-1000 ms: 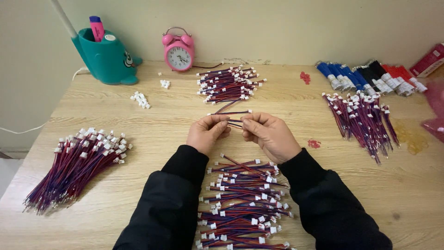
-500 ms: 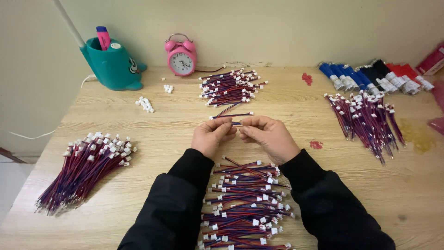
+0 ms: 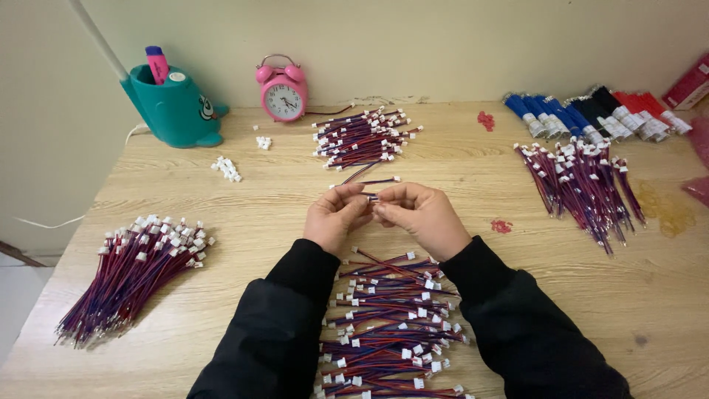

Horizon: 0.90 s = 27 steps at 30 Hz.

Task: The person assembles wire harnesses by hand, picking up small white plastic connectors and attaching them to the ends of multi-colored wires. The person repeatedly picks up wires from a pile on the table, slides a connector onto the wire ends, and places the completed harness back onto the table.

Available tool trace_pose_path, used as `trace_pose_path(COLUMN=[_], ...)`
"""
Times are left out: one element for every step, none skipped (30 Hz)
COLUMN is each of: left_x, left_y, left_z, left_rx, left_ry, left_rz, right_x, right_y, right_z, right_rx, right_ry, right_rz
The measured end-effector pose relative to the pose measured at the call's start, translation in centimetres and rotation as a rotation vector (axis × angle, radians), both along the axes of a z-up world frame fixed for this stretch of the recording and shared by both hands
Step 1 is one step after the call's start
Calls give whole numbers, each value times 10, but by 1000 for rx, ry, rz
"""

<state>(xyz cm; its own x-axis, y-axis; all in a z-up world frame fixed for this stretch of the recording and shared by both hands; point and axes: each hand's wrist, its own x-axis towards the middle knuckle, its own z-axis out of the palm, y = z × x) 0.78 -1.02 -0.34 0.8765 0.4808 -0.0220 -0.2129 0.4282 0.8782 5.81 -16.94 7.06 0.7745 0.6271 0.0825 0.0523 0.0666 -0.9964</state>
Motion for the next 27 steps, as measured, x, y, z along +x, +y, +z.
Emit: trace_pose_path(left_x=[-2,-4,-6,-6,-6,-5,-6,-6,-7,-6,-6,-5,-4,-4,-4,-3,-3,-1,-2,-4,-5,-6,-6,-7,-7,-8,-8], left_y=[-1,-2,-2,-2,-2,-2,-3,-4,-5,-5,-6,-6,-6,-5,-4,-2,-1,1,0,0,0,-1,-1,-2,-1,-1,-1], left_z=[4,8,11,10,10,9,10,11,12,11,11,10,10,9,8,5,2,-1,1,3,5,6,7,7,8,10,11], left_rx=[-1,3,8,5,1,-3,-4,-3,-2,-3,2,9,8,10,11,12,12,10,11,0,-10,-10,-18,-25,-25,-31,-38], left_ry=[-1,0,1,1,-14,-30,-30,-32,-33,-32,-29,-26,-26,-31,-35,-35,-43,-51,-51,-55,-59,-59,-58,-57,-57,-61,-65], left_rz=[1,-4,-8,-8,-16,-24,-25,-24,-23,-26,-36,-47,-50,-53,-57,-56,-68,-80,-81,-79,-77,-76,-73,-70,-69,-68,-67], right_x=[-3,-6,-9,-8,-7,-7,-7,-8,-8,-10,-12,-13,-12,-10,-9,-8,-7,-5,-5,-4,-4,-4,-4,-4,-4,-4,-5], right_y=[-1,-1,-2,-2,-2,-2,-2,-2,-3,-4,-5,-5,-5,-4,-3,-4,-4,-5,-6,-6,-6,-5,-4,-3,-3,-2,-2], right_z=[6,12,18,17,16,14,15,15,15,17,19,21,19,16,14,14,14,14,13,13,12,12,13,13,11,10,8], right_rx=[-1,-55,-110,-112,-169,-224,-225,-259,-293,-295,-280,-265,-267,-271,-275,-275,-287,-300,-300,-301,-301,-301,-247,-194,-193,-197,-201], right_ry=[-1,-156,-313,-313,-566,-819,-820,-900,-981,-980,-1015,-1051,-1050,-1065,-1079,-1079,-1071,-1065,-1064,-1037,-1010,-1010,-989,-969,-969,-974,-978], right_rz=[1,-47,-94,-93,-167,-240,-240,-269,-298,-300,-280,-261,-263,-255,-247,-248,-233,-219,-220,-215,-210,-209,-208,-208,-207,-205,-202])
